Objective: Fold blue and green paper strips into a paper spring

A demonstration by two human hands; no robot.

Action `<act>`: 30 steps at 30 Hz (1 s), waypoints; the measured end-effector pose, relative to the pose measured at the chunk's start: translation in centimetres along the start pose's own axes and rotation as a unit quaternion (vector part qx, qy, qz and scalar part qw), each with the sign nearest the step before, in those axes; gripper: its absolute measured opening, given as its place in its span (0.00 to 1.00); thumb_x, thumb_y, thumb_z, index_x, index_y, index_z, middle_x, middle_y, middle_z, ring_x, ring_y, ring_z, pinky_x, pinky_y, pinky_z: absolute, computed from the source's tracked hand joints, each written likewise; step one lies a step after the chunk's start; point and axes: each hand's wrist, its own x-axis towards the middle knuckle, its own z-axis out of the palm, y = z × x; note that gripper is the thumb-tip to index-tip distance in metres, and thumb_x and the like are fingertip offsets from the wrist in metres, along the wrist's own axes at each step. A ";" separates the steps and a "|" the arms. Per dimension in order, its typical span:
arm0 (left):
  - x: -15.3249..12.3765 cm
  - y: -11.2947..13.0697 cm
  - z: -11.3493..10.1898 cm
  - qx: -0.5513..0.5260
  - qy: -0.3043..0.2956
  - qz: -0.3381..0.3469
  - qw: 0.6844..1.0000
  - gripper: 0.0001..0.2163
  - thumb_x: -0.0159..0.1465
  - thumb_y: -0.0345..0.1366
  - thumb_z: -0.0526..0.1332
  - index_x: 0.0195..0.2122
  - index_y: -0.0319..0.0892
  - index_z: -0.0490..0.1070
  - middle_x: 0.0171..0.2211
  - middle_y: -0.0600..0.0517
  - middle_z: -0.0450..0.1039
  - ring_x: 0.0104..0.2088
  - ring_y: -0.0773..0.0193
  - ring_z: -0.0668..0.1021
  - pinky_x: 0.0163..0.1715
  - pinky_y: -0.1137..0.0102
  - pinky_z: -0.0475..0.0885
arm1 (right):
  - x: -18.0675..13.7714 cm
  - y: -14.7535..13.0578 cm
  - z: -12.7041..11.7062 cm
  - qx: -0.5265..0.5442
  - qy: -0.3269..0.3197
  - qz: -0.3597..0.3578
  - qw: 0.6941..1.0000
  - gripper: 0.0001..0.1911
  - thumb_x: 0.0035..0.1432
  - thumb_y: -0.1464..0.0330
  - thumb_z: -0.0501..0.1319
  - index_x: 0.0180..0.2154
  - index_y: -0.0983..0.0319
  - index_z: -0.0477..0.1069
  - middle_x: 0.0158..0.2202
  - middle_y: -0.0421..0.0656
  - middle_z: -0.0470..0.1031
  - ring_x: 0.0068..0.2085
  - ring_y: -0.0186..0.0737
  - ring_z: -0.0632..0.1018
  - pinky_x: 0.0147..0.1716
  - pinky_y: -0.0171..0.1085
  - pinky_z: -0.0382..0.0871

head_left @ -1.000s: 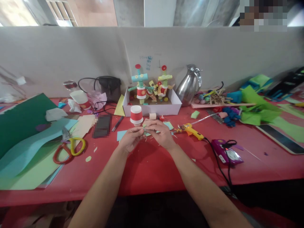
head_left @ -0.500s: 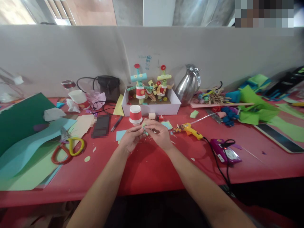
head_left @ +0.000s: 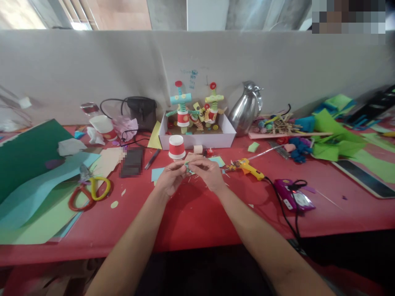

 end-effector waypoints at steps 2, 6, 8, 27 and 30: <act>0.0 -0.1 0.0 -0.011 -0.003 0.006 1.000 0.11 0.45 0.29 0.74 0.31 0.40 0.80 0.28 0.51 0.78 0.27 0.68 0.77 0.31 0.72 0.74 | 0.0 0.1 0.1 0.014 0.012 0.006 1.000 0.04 0.51 0.63 0.69 0.30 0.56 0.79 0.36 0.40 0.77 0.44 0.41 0.76 0.49 0.44 0.70; 0.0 -0.3 0.2 -0.020 -0.003 0.020 1.000 0.12 0.44 0.30 0.75 0.31 0.40 0.80 0.28 0.51 0.78 0.27 0.69 0.77 0.29 0.74 0.74 | 0.0 0.1 0.2 0.027 0.020 0.014 0.999 0.05 0.50 0.63 0.69 0.29 0.56 0.79 0.35 0.40 0.77 0.44 0.41 0.76 0.50 0.45 0.69; 0.0 -0.3 0.3 -0.021 -0.002 0.027 0.999 0.12 0.43 0.31 0.75 0.30 0.41 0.79 0.28 0.51 0.78 0.27 0.69 0.77 0.28 0.74 0.74 | 0.0 0.0 0.2 0.038 0.015 0.018 0.999 0.05 0.50 0.63 0.69 0.29 0.57 0.78 0.36 0.40 0.77 0.44 0.41 0.76 0.50 0.45 0.69; 0.0 0.5 -0.6 0.153 -0.033 0.096 0.983 0.08 0.50 0.33 0.72 0.32 0.41 0.80 0.29 0.51 0.76 0.30 0.67 0.76 0.36 0.70 0.71 | 0.2 -0.7 -0.1 0.151 -0.026 0.183 0.971 0.12 0.45 0.61 0.72 0.29 0.59 0.74 0.34 0.38 0.73 0.32 0.33 0.72 0.35 0.36 0.69; -0.1 0.7 -0.5 0.152 -0.052 0.096 0.982 0.08 0.53 0.34 0.70 0.34 0.41 0.79 0.29 0.51 0.76 0.31 0.66 0.76 0.37 0.70 0.70 | 0.3 -0.8 -0.1 0.141 -0.036 0.164 0.976 0.10 0.46 0.62 0.71 0.29 0.60 0.74 0.36 0.39 0.74 0.33 0.33 0.73 0.36 0.36 0.69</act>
